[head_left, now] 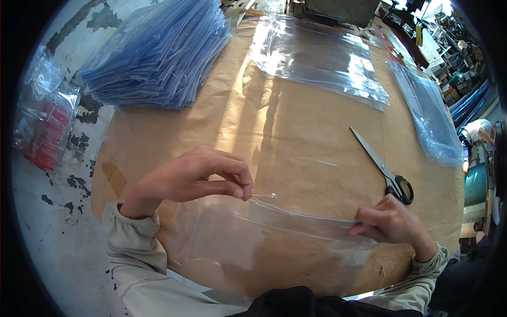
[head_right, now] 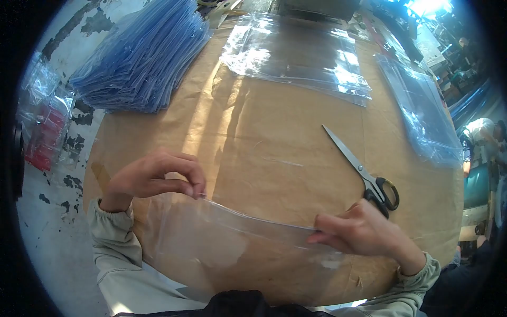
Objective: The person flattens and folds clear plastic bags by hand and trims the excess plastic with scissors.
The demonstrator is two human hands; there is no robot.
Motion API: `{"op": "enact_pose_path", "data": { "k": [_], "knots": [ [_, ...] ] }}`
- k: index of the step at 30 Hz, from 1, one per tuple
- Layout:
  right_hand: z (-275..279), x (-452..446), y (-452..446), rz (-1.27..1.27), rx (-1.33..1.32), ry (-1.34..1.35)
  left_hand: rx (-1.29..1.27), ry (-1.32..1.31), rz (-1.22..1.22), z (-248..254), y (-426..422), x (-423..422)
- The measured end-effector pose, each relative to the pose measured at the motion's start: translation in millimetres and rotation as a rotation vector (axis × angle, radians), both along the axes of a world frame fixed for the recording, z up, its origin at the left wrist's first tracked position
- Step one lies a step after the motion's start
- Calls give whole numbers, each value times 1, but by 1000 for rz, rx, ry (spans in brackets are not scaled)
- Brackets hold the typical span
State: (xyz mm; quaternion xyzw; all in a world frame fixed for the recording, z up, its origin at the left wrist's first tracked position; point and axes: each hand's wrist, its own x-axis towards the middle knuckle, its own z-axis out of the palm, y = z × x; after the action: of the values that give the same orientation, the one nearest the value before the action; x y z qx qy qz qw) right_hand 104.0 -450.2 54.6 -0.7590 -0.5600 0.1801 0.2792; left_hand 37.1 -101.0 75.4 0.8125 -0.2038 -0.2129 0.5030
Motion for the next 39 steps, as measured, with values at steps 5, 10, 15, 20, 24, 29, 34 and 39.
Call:
{"op": "enact_pose_path", "data": {
  "k": [5, 10, 15, 20, 24, 29, 34, 39],
  "knots": [
    [0, 19, -17, 45, -45, -80, -293, 17, 351, 4, 35, -20],
    [-3, 18, -15, 14, -74, -218, -274, -51, 614, 13, 76, -35],
    [20, 6, -4, -33, -221, -242, 1045, -116, 981, 48, 46, -53],
    [8, -4, 16, -87, -128, -233, 1636, -1044, 669, 16, 44, -58],
    [-4, -20, 33, -160, -13, -187, 1085, -954, 247, -8, -24, -40],
    [-29, -33, 32, -243, 168, -211, 665, -791, 87, -40, -63, -57],
    [-41, -36, 31, -152, 293, -510, 558, -920, 72, -45, -52, -56],
    [-41, -35, 35, -73, 319, -712, 501, -964, 144, -48, -54, -56]
  ]
}}
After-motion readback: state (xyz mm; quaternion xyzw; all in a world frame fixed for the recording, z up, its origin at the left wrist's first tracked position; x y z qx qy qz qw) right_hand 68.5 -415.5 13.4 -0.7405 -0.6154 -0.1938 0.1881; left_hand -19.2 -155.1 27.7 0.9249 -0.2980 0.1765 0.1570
